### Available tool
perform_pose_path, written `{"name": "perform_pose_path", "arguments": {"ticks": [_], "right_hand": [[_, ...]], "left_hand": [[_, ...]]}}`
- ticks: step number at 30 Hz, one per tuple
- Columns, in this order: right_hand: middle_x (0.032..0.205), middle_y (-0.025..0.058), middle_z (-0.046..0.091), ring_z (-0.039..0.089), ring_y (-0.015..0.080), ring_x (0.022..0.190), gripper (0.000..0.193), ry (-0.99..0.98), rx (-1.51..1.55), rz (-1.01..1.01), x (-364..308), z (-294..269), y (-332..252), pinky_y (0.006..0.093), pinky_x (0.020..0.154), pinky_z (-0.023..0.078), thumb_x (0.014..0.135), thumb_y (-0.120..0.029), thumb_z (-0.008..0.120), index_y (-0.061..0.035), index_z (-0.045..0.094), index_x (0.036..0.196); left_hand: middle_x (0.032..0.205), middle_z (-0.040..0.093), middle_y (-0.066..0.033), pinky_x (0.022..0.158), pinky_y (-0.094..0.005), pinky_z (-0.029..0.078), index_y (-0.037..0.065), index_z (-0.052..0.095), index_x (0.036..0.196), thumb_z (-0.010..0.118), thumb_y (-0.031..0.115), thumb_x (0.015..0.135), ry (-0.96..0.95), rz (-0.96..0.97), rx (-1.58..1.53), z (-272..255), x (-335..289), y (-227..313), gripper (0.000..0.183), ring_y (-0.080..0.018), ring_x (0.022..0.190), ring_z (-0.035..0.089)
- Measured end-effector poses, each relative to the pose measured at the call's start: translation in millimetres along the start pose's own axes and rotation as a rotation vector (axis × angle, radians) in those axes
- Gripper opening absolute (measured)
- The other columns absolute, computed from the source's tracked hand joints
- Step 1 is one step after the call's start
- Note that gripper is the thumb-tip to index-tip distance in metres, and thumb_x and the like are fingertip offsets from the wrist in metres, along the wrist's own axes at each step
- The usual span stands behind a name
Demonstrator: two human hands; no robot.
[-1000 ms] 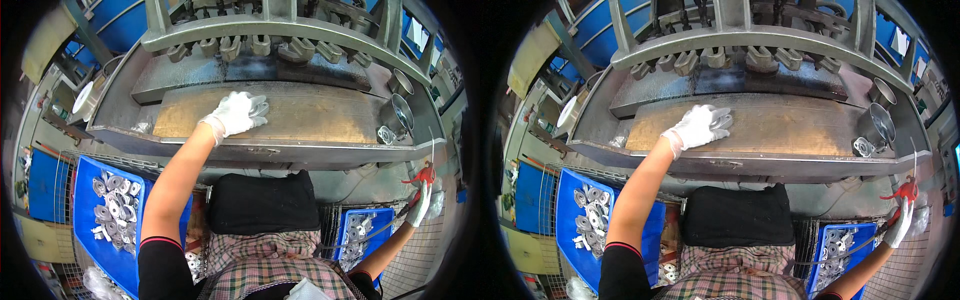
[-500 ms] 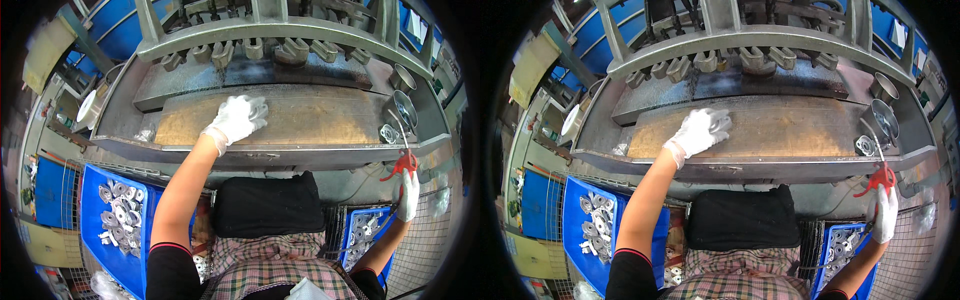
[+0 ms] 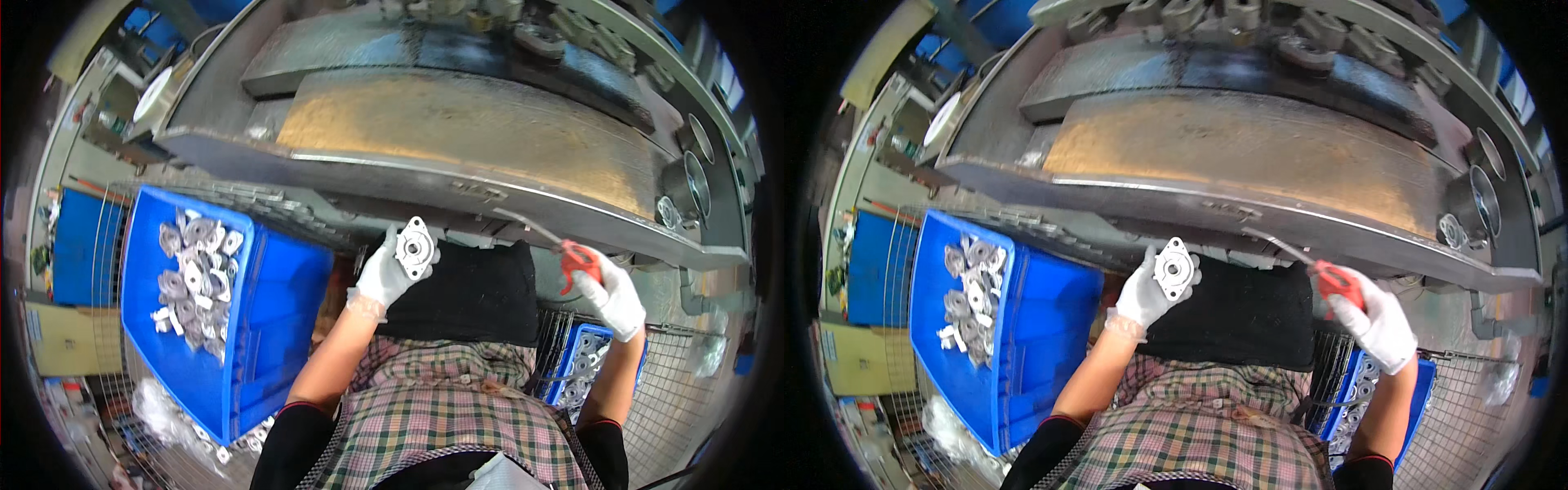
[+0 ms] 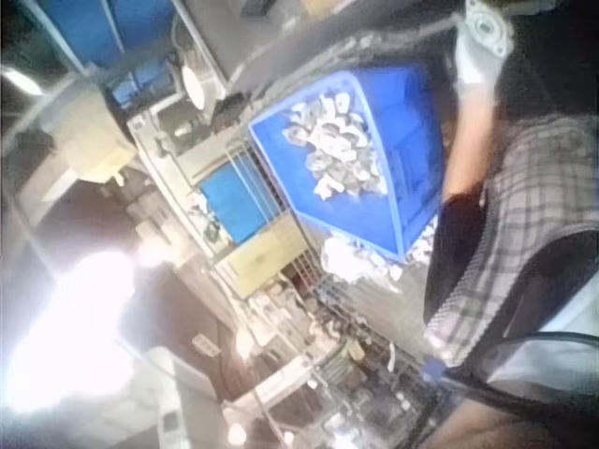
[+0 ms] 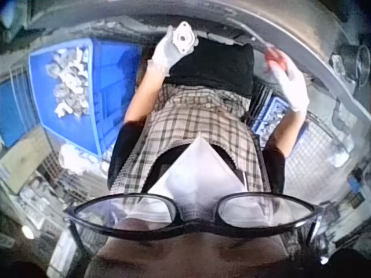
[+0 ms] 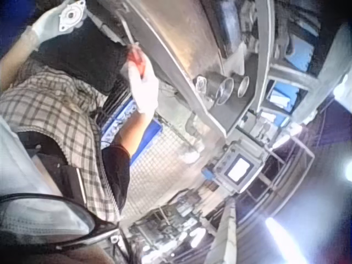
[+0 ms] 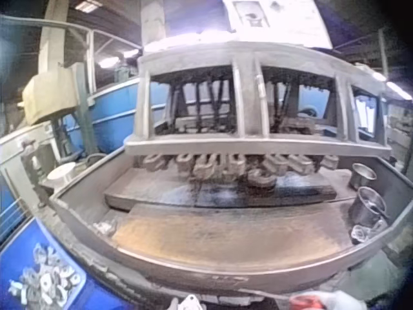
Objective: Machining and finishing metal flange components using an industrial machine and hand tools.
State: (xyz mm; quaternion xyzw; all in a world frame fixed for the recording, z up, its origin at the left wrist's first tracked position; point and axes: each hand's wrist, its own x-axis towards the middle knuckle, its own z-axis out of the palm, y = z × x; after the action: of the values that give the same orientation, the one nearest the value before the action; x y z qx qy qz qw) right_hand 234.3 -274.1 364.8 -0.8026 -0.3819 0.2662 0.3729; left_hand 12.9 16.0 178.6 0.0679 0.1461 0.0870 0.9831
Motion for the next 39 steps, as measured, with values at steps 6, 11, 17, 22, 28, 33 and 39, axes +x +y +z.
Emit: {"name": "perform_pose_path", "arguments": {"ticks": [6, 11, 17, 22, 28, 33, 39], "right_hand": [[0.084, 0.0218, 0.069, 0.068, 0.0432, 0.079, 0.043, -0.253, -0.435, -0.118, 36.3, 84.8, -14.4, 0.0502, 0.07, 0.054, 0.094, -0.047, 0.06, -0.0183, 0.06, 0.126], [0.082, 0.0217, 0.07, 0.068, 0.0436, 0.077, 0.035, -0.366, -0.607, -0.101, 58.6, 148.1, -14.7, 0.0524, 0.07, 0.054, 0.096, -0.043, 0.055, -0.0157, 0.06, 0.116], [0.088, 0.0219, 0.071, 0.068, 0.0425, 0.081, 0.036, -0.499, -0.703, -0.044, 78.3, 180.2, -21.6, 0.0523, 0.075, 0.053, 0.097, -0.042, 0.05, -0.0104, 0.057, 0.113], [0.091, 0.0209, 0.071, 0.069, 0.0412, 0.084, 0.038, -0.536, -0.76, -0.056, 90.5, 193.3, -29.6, 0.0512, 0.076, 0.054, 0.097, -0.041, 0.048, -0.0077, 0.057, 0.114], [0.093, 0.0194, 0.072, 0.069, 0.0398, 0.087, 0.039, -0.56, -0.766, -0.027, 95.0, 198.8, -33.9, 0.0497, 0.078, 0.054, 0.098, -0.041, 0.048, -0.0065, 0.058, 0.113], [0.094, 0.0195, 0.072, 0.069, 0.0398, 0.088, 0.038, -0.559, -0.762, -0.034, 94.8, 202.4, -35.4, 0.0497, 0.079, 0.054, 0.097, -0.04, 0.048, -0.0062, 0.06, 0.111], [0.094, 0.0195, 0.072, 0.069, 0.0395, 0.088, 0.038, -0.551, -0.764, -0.029, 93.5, 203.6, -35.3, 0.0494, 0.079, 0.054, 0.097, -0.039, 0.049, -0.0065, 0.061, 0.111]], "left_hand": [[0.123, 0.064, -0.0201, 0.081, -0.0505, 0.058, 0.01, 0.058, 0.131, 0.044, 0.061, 0.099, 0.045, 0.049, -0.237, -112.1, 9.1, 3.3, 0.062, -0.0431, 0.11, 0.062], [0.119, 0.067, -0.0173, 0.087, -0.05, 0.056, 0.01, 0.059, 0.13, 0.045, 0.061, 0.099, 0.154, 0.128, -0.235, -148.8, 16.9, -2.3, 0.06, -0.0383, 0.109, 0.064], [0.121, 0.066, -0.017, 0.096, -0.0519, 0.05, 0.009, 0.056, 0.133, 0.043, 0.06, 0.1, 0.305, 0.171, -0.209, -152.1, 19.7, -4.5, 0.062, -0.0354, 0.112, 0.062], [0.125, 0.063, -0.0171, 0.102, -0.0531, 0.048, 0.008, 0.054, 0.136, 0.043, 0.058, 0.101, 0.334, 0.212, -0.278, -147.0, 19.1, -5.7, 0.062, -0.0354, 0.117, 0.06], [0.128, 0.061, -0.0176, 0.104, -0.0535, 0.047, 0.007, 0.052, 0.137, 0.043, 0.058, 0.101, 0.323, 0.21, -0.292, -146.0, 19.2, -6.5, 0.063, -0.0345, 0.119, 0.059], [0.127, 0.061, -0.0176, 0.105, -0.0537, 0.046, 0.006, 0.052, 0.137, 0.041, 0.058, 0.102, 0.347, 0.226, -0.278, -144.7, 19.6, -7.6, 0.063, -0.0344, 0.12, 0.059], [0.126, 0.063, -0.0167, 0.103, -0.0526, 0.047, 0.009, 0.053, 0.136, 0.038, 0.06, 0.102, 0.343, 0.195, -0.304, -149.5, 21.7, -6.8, 0.063, -0.0345, 0.118, 0.059]]}}
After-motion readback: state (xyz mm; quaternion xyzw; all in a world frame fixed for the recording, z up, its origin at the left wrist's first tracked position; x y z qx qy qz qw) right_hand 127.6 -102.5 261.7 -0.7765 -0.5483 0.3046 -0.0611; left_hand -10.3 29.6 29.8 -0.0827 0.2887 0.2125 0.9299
